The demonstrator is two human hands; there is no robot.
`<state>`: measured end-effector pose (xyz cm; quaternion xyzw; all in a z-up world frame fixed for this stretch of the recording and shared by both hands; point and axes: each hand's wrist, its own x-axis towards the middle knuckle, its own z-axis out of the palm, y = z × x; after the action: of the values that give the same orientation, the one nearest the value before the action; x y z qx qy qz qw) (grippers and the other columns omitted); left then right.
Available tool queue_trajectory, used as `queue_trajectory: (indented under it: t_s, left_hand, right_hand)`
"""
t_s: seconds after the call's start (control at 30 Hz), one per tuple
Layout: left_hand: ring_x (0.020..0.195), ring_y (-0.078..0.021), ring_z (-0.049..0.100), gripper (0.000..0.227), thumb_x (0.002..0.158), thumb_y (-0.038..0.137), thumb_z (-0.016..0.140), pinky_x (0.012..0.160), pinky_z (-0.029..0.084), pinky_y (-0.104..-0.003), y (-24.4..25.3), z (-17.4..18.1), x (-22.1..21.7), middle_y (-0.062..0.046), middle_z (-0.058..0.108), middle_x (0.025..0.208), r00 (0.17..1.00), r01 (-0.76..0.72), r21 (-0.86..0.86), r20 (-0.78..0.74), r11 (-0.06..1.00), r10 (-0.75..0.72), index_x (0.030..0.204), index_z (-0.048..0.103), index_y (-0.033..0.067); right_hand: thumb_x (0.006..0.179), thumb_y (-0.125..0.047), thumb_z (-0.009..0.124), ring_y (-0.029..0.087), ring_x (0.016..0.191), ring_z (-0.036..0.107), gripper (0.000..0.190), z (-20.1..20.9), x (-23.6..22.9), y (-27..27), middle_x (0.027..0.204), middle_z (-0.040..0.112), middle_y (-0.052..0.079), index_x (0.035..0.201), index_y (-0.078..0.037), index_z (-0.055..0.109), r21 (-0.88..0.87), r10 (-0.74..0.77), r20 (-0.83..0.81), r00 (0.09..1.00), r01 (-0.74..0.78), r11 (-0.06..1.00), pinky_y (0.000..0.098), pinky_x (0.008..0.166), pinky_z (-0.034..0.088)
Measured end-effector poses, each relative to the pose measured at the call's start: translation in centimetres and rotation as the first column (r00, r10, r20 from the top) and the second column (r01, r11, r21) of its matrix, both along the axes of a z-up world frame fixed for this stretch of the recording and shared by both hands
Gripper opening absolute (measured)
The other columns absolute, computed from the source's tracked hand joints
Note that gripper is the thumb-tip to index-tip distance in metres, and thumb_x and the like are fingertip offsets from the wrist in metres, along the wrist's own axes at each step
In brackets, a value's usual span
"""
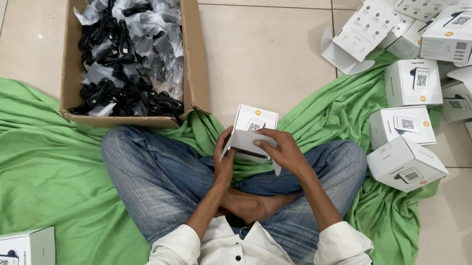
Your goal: The person packs electronic device kits into boxes and stacks them.
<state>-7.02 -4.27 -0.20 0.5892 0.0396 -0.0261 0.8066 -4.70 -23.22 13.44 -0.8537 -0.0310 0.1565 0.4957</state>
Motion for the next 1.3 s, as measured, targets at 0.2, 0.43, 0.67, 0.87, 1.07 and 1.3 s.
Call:
queue_trajectory:
  t_s: [0.2,0.43,0.67,0.87,1.07,1.3]
  left_hand:
    - [0.148,-0.0299,0.042,0.064,0.092,0.001,0.054,0.122,0.033,-0.04,0.4,-0.5,-0.3,-0.014,0.046,0.16,1.0,-0.012,0.186,-0.007,0.983,0.013,0.155,0.046,0.0085]
    - [0.148,-0.0306,0.04,0.074,0.087,0.0,0.06,0.117,0.042,-0.045,1.2,0.2,0.3,-0.013,0.04,0.162,0.997,0.076,0.232,-0.033,0.97,-0.07,0.157,0.041,0.0128]
    - [0.141,-0.0333,0.048,0.072,0.084,0.017,0.084,0.115,0.045,-0.048,2.7,4.7,1.8,-0.014,0.049,0.152,0.976,0.05,0.673,0.124,0.738,-0.179,0.148,0.051,0.0144]
    - [0.129,-0.0386,0.049,0.099,0.063,0.026,0.093,0.105,0.043,-0.053,2.4,7.9,10.0,-0.02,0.051,0.139,0.812,0.165,0.976,-0.051,0.145,-0.582,0.147,0.046,0.0063]
    - [0.118,-0.0335,0.058,0.089,0.062,0.023,0.093,0.097,0.05,-0.047,1.7,9.0,11.2,-0.015,0.061,0.122,0.765,0.152,0.983,-0.184,-0.104,-0.618,0.139,0.052,0.0043]
    - [0.106,-0.0242,0.065,0.1,0.079,0.012,0.081,0.092,0.056,-0.041,1.7,20.1,7.3,-0.009,0.061,0.127,0.836,0.197,0.783,0.18,0.59,-0.518,0.163,0.028,0.0122]
  right_hand:
    - [0.092,-0.02,0.077,0.022,0.094,0.076,0.024,5.9,3.5,-1.2,0.106,0.079,0.009,0.114,-0.01,0.079,-0.005,-0.033,0.41,0.911,0.038,0.999,0.0379,0.082,0.061]
    - [0.093,-0.006,0.073,0.024,0.104,0.067,0.026,12.6,7.7,0.2,0.117,0.074,0.005,0.118,-0.013,0.075,-0.302,0.08,0.785,0.614,0.267,0.915,0.042,0.09,0.054]
    - [0.091,-0.033,0.081,0.025,0.097,0.065,0.036,3.1,4.5,-0.7,0.111,0.066,0.006,0.121,-0.015,0.072,-0.432,0.118,0.404,0.907,0.076,0.899,0.0428,0.086,0.052]
    - [0.06,-0.038,0.094,0.031,0.103,0.064,0.091,-2.8,2.2,-2.4,0.11,0.064,0.011,0.138,-0.01,0.057,-0.579,0.093,0.222,0.971,0.054,0.813,0.0458,0.076,0.054]
    - [0.057,-0.029,0.097,0.026,0.104,0.066,0.086,0.3,2.4,-2.8,0.114,0.065,0.007,0.131,-0.013,0.056,-0.444,0.053,0.225,0.973,0.054,0.895,0.0408,0.076,0.056]
    - [0.07,-0.028,0.092,0.02,0.092,0.073,0.087,6.7,0.6,-6.1,0.118,0.068,0.005,0.145,-0.017,0.049,-0.215,-0.249,0.222,0.943,0.296,0.93,0.0371,0.078,0.061]
